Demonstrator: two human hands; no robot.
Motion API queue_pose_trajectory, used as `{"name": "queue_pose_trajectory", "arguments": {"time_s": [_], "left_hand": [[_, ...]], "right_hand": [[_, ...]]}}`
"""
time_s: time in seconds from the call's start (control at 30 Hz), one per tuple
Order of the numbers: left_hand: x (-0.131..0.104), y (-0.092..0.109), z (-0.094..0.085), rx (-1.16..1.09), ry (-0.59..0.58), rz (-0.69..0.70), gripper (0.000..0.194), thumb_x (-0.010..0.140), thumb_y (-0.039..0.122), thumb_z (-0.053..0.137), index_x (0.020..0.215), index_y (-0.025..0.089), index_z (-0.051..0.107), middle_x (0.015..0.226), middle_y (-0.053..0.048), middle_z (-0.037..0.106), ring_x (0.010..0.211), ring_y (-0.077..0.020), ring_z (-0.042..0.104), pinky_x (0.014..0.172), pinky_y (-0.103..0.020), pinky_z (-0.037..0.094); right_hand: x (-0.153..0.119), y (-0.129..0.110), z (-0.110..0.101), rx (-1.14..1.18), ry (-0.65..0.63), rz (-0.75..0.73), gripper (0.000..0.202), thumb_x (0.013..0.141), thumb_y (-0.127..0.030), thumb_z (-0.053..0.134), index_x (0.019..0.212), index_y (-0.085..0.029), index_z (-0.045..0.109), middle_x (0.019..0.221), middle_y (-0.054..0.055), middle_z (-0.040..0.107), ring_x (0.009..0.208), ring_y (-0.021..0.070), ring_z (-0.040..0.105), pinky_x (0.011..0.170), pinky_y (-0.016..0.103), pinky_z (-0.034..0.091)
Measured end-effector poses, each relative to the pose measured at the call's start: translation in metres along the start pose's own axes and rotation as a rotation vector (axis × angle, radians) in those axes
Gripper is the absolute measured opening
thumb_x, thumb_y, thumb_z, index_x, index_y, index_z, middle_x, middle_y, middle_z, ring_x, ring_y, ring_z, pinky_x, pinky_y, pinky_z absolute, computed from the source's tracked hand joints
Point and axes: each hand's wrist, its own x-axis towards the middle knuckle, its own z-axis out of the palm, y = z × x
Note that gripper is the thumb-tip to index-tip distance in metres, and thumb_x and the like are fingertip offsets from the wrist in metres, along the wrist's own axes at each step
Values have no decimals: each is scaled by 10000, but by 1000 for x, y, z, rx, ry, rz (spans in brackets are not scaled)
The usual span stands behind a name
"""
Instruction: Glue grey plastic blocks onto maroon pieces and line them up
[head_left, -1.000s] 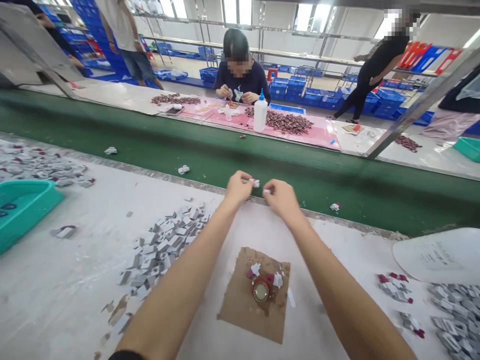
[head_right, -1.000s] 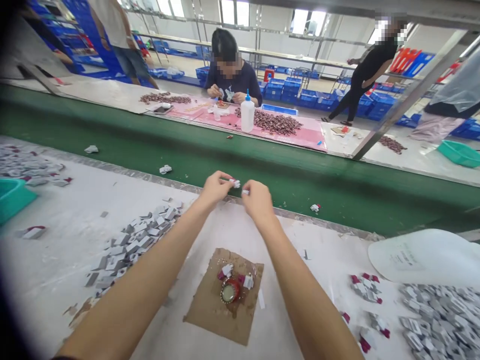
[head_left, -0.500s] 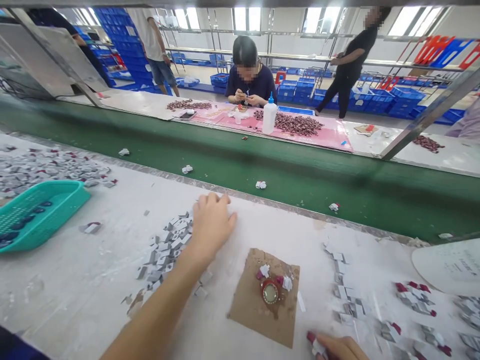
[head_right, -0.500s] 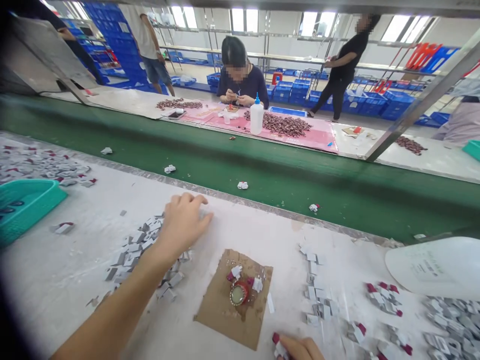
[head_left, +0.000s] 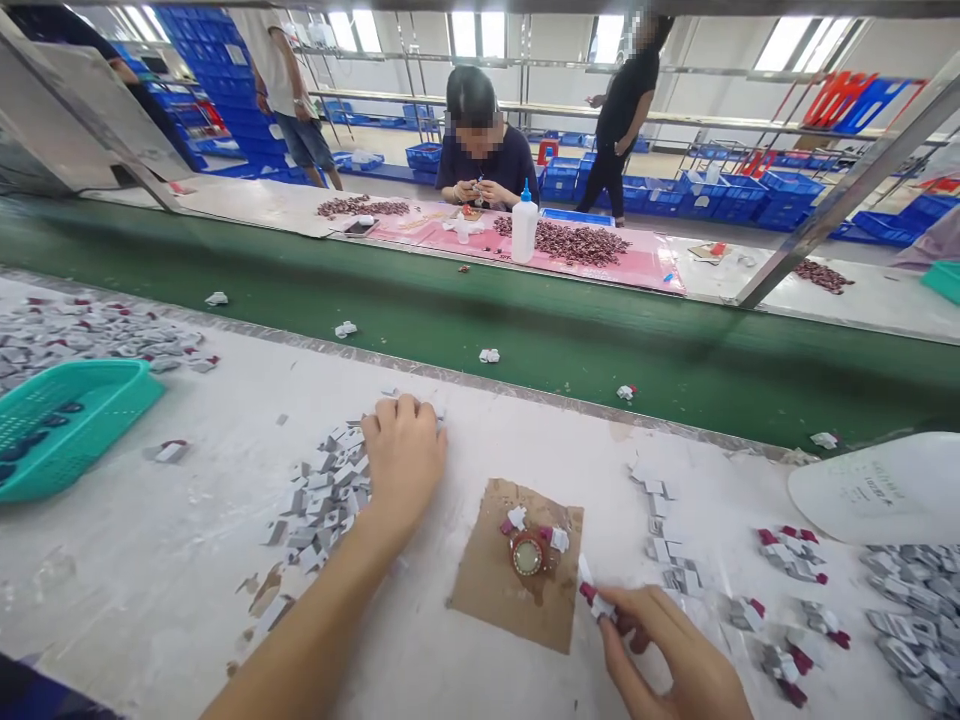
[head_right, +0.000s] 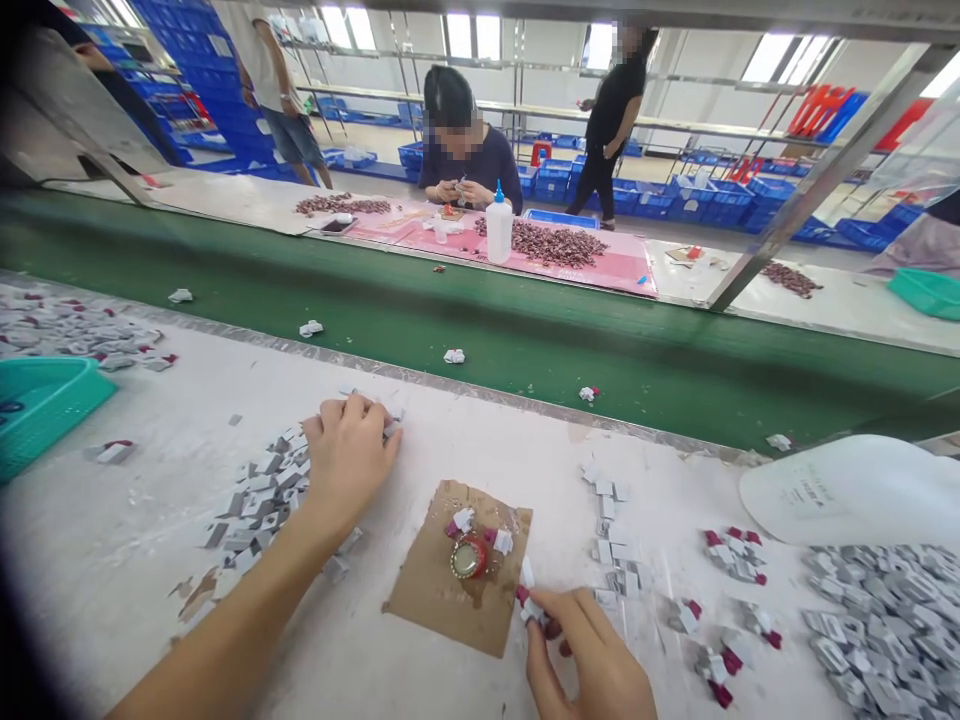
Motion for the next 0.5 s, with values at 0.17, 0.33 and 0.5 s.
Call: {"name": "queue_pose_trajectory", "arguments": {"time_s": [0.17, 0.33, 0.5], "left_hand": [[-30, -3, -10, -264, -139, 150, 142, 1001, 259, 562, 1024, 230, 699, 1094, -84, 778, 1103, -311, 707, 948, -424, 553], [-81, -4, -20, -625, -298, 189, 184, 1012, 359, 578, 993, 289, 747, 938, -8, 734, 843, -221, 726, 764, -330, 576], [-117, 1, -8, -798, -382, 195, 248, 980, 226, 550, 1090, 301, 759, 1005, -28, 731, 895, -235, 707, 793, -350, 566]], "right_hand": [[25, -32, 9, 270, -38, 86, 187, 1084, -337, 639, 1162, -306, 807, 898, 24, 767, 778, 211, 743, 718, 283, 616], [38, -48, 21, 317, -118, 88, 198, 1071, -241, 621, 1099, -294, 810, 891, 15, 753, 756, 191, 700, 702, 274, 580], [41, -46, 21, 252, -174, 57, 226, 1075, -218, 583, 1077, -277, 801, 891, 22, 728, 754, 198, 695, 694, 295, 552]]}}
